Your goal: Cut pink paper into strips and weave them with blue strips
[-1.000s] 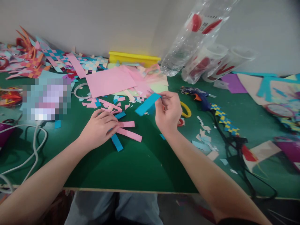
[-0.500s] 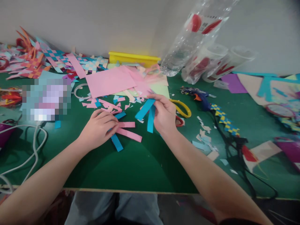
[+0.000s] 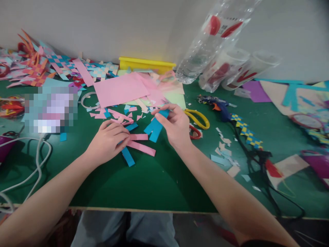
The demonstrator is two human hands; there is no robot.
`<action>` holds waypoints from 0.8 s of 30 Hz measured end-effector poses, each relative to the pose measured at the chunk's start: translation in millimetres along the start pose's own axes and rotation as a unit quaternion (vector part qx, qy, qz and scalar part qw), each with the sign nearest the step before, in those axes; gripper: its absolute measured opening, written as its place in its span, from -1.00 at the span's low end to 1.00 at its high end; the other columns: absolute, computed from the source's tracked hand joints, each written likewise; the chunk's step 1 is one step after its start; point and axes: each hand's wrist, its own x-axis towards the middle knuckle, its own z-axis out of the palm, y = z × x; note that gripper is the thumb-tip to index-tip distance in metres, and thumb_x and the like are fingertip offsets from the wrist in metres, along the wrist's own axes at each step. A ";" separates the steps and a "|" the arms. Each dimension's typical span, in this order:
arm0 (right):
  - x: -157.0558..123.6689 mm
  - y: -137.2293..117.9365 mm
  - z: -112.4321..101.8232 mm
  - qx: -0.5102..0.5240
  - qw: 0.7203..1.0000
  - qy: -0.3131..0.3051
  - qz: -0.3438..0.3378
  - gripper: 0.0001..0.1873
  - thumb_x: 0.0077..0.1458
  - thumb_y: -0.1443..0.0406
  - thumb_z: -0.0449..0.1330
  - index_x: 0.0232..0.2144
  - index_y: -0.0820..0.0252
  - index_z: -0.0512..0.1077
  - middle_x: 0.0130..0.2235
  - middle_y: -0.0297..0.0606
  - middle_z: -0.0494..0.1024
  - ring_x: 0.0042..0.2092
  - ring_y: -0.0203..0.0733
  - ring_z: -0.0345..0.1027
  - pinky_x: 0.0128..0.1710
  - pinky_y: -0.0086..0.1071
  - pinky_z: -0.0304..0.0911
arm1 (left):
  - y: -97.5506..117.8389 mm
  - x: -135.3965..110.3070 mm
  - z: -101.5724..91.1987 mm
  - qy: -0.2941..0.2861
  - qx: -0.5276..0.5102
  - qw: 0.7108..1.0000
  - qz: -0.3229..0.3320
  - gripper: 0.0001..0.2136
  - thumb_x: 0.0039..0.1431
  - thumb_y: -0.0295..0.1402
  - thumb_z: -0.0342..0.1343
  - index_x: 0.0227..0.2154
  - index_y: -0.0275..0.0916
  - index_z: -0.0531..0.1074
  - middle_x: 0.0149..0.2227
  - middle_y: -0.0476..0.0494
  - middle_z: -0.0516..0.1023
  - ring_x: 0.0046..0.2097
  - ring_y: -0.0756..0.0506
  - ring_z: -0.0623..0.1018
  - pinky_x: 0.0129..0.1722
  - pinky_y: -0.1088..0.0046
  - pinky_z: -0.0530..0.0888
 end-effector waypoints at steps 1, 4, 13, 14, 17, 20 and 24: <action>-0.3 -1.3 0.6 0.001 1.000 -0.003 0.007 -0.71 0.16 0.14 0.18 -0.09 0.03 0.26 -0.19 -0.25 0.64 -0.19 -0.12 0.57 -0.22 -0.18 0.51 | 0.2 0.2 0.0 0.000 -0.006 1.000 -0.002 -0.80 0.34 -0.34 0.02 -0.28 -0.16 0.56 -0.18 -0.07 0.65 -0.08 -0.12 0.58 0.10 0.15 0.31; -1.0 -5.0 1.4 0.024 1.000 -0.003 0.015 -0.59 0.19 0.17 0.17 0.06 0.00 0.18 -0.16 -0.25 0.63 -0.17 -0.11 0.58 -0.15 -0.16 0.52 | 0.4 0.2 -0.1 0.002 -0.012 1.000 -0.004 -0.80 0.34 -0.34 0.03 -0.28 -0.15 0.57 -0.19 -0.07 0.65 -0.09 -0.13 0.59 0.09 0.14 0.32; -6.4 -14.2 7.1 0.016 0.999 -0.046 0.002 -0.53 0.32 0.12 -0.02 0.22 -0.05 0.01 0.01 -0.18 0.57 0.14 -0.06 0.41 0.01 -0.06 0.46 | 1.4 -0.2 -1.8 0.026 -0.017 0.999 -0.008 -0.80 0.34 -0.37 0.01 -0.14 -0.18 0.53 -0.08 -0.14 0.62 -0.02 -0.16 0.57 0.06 0.14 0.35; -8.2 -16.0 8.5 0.013 0.998 -0.062 0.003 -0.52 0.32 0.11 -0.04 0.24 -0.07 0.00 0.04 -0.18 0.56 0.17 -0.05 0.38 -0.01 -0.06 0.47 | 1.6 -0.2 -2.0 0.032 -0.020 0.999 -0.015 -0.78 0.34 -0.35 0.00 -0.08 -0.19 0.51 -0.05 -0.16 0.61 0.00 -0.17 0.56 0.06 0.13 0.35; -15.4 -23.5 14.0 0.025 0.994 -0.110 0.007 -0.47 0.32 0.09 -0.04 0.27 -0.11 -0.06 0.07 -0.19 0.54 0.23 -0.06 0.31 -0.02 -0.06 0.48 | 2.2 -0.4 -2.4 0.041 -0.038 0.998 -0.032 -0.72 0.36 -0.25 -0.01 0.03 -0.21 0.43 0.02 -0.23 0.56 0.04 -0.19 0.53 0.06 0.13 0.36; -23.4 -32.6 20.4 0.053 0.987 -0.152 0.002 -0.44 0.31 0.10 -0.01 0.29 -0.07 -0.06 0.05 -0.18 0.55 0.24 -0.07 0.30 0.11 -0.01 0.40 | 2.5 -0.9 -2.6 0.030 -0.064 0.997 -0.039 -0.69 0.35 -0.16 0.01 0.02 -0.21 0.41 0.00 -0.23 0.57 0.03 -0.18 0.53 0.05 0.16 0.36; -31.2 -41.3 26.0 0.109 0.976 -0.190 0.020 -0.42 0.28 0.15 0.07 0.27 -0.06 -0.01 0.00 -0.21 0.60 0.27 -0.11 0.24 0.18 0.01 0.35 | 1.7 -0.6 -1.5 0.023 -0.077 0.997 -0.013 -0.64 0.32 -0.05 0.01 -0.03 -0.20 0.43 -0.11 -0.18 0.61 -0.01 -0.17 0.55 0.06 0.17 0.34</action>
